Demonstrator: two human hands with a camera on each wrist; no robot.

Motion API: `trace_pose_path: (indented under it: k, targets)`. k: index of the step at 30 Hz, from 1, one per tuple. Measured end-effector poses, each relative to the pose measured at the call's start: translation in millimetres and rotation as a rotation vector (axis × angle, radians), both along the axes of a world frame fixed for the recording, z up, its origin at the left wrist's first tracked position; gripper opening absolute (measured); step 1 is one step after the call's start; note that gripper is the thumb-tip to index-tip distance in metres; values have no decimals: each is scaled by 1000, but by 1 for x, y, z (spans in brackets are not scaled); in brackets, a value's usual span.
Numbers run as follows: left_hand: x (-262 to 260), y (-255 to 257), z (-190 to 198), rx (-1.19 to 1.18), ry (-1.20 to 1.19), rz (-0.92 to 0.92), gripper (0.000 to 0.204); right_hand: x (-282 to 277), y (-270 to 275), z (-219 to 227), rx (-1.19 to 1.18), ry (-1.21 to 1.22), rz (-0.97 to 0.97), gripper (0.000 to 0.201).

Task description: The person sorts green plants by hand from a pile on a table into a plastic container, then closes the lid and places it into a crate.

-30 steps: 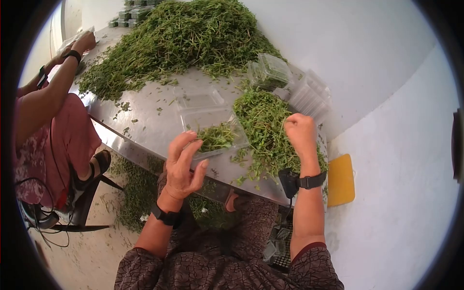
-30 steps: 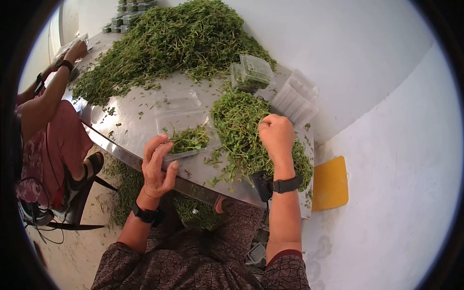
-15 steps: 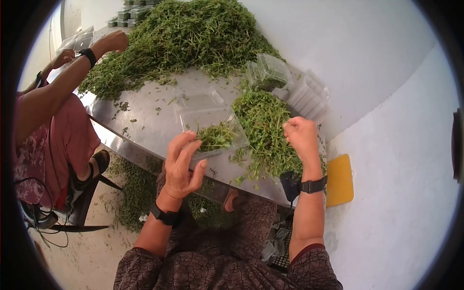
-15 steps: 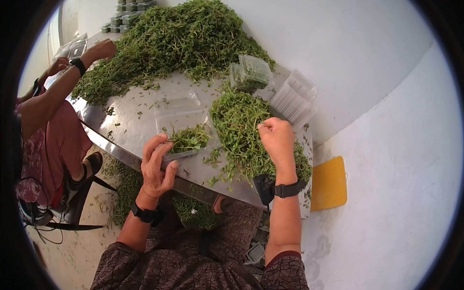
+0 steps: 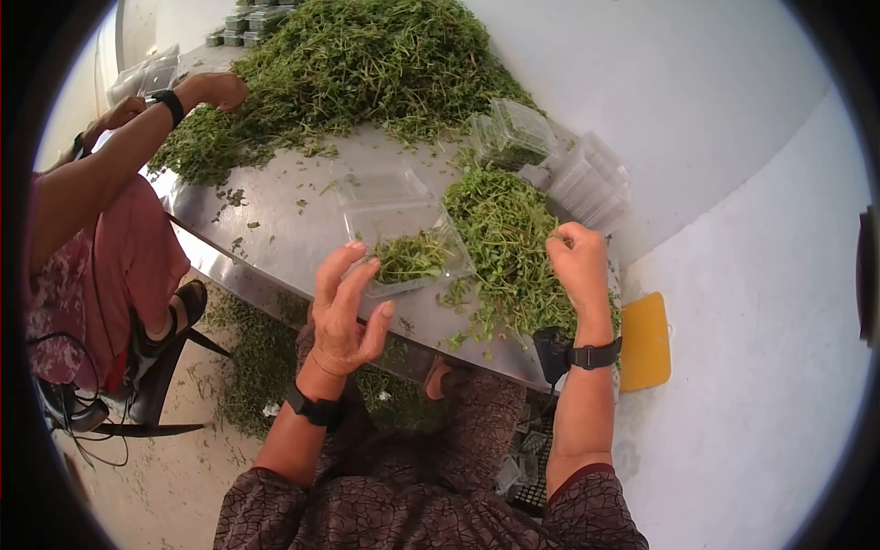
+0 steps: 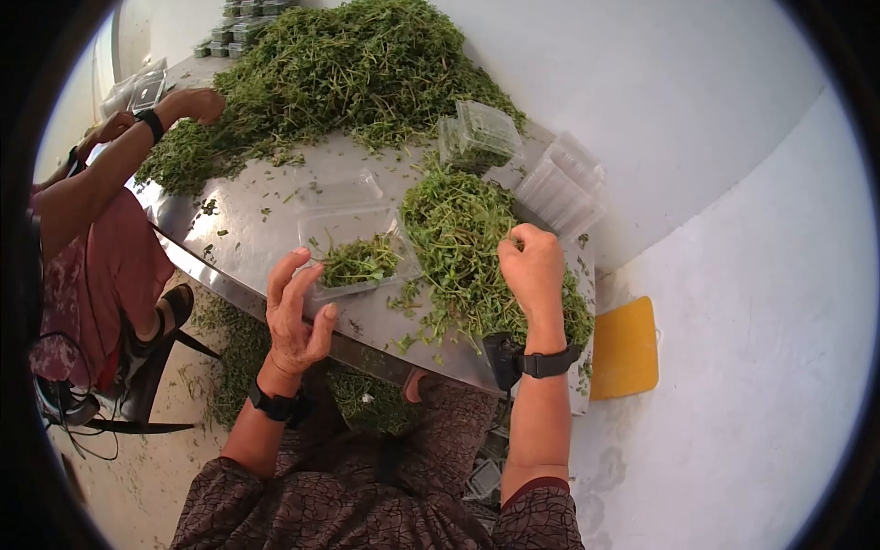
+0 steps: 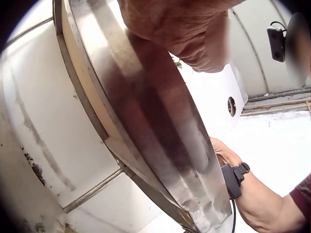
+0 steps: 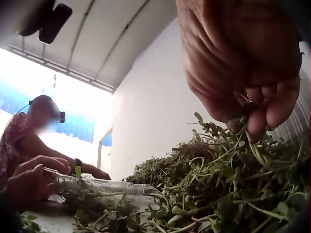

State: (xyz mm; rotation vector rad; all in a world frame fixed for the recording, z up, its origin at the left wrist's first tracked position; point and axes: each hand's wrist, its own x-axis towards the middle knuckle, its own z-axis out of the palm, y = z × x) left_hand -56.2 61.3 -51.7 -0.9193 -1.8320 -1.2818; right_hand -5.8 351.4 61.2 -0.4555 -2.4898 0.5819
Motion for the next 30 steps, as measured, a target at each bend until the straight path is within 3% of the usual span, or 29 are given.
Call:
trace_pose_path:
  k: [3,7,12,19,30]
  targets:
    - [0,0,1,2,-5,0,41,6,3,6,-306,120,49,9]
    - [0,0,1,-2,8,4,40,15,-8,25,-482,116,24,11]
    - [0,-1,4,-6,12,-1,42,22,3,34,-777,338,143,13]
    - [0,-1,1,40,-5,-16,42,26,-13,45,-837,393,147,11]
    - [1,-1,7,76,-24,-51,47,19,-67,41,-1050,420,408,11]
